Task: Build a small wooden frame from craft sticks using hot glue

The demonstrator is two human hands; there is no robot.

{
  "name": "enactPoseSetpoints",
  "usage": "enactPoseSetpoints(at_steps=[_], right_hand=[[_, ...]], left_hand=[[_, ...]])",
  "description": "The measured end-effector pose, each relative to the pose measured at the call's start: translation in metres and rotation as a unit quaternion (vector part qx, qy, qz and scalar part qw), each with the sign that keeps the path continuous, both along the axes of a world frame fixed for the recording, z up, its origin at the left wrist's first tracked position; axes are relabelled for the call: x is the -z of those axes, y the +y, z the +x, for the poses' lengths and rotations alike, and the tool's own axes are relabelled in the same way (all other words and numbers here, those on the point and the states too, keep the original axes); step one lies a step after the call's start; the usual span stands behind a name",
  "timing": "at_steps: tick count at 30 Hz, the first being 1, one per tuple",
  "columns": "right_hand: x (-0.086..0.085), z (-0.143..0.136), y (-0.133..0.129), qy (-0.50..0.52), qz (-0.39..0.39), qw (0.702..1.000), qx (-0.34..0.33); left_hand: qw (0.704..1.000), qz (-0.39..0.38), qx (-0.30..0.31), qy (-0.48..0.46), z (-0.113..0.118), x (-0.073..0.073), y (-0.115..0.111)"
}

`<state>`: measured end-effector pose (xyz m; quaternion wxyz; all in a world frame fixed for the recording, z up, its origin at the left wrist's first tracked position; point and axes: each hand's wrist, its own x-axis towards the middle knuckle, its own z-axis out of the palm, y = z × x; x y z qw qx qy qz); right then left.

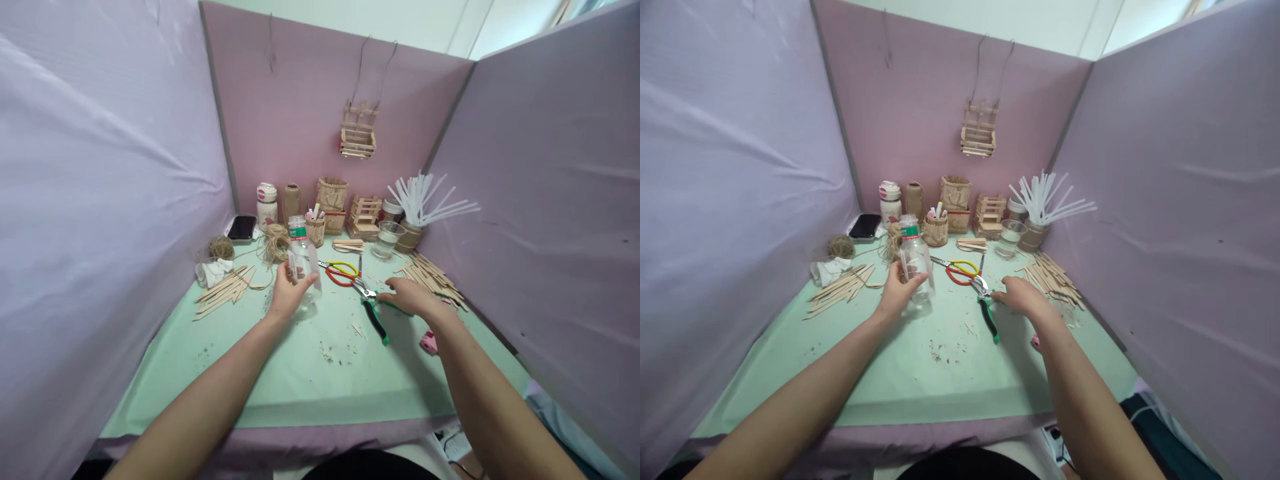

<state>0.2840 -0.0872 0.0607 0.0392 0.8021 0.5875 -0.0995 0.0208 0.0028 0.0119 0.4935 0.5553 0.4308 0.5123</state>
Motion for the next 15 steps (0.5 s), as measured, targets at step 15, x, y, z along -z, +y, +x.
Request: enactPoseSetpoints(at_steps=[15], right_hand=[[-0.004,-0.048,0.013,0.144,0.181,0.969,-0.091]], left_hand=[[0.998,0.018,0.033,0.042,0.000,-0.006,-0.008]])
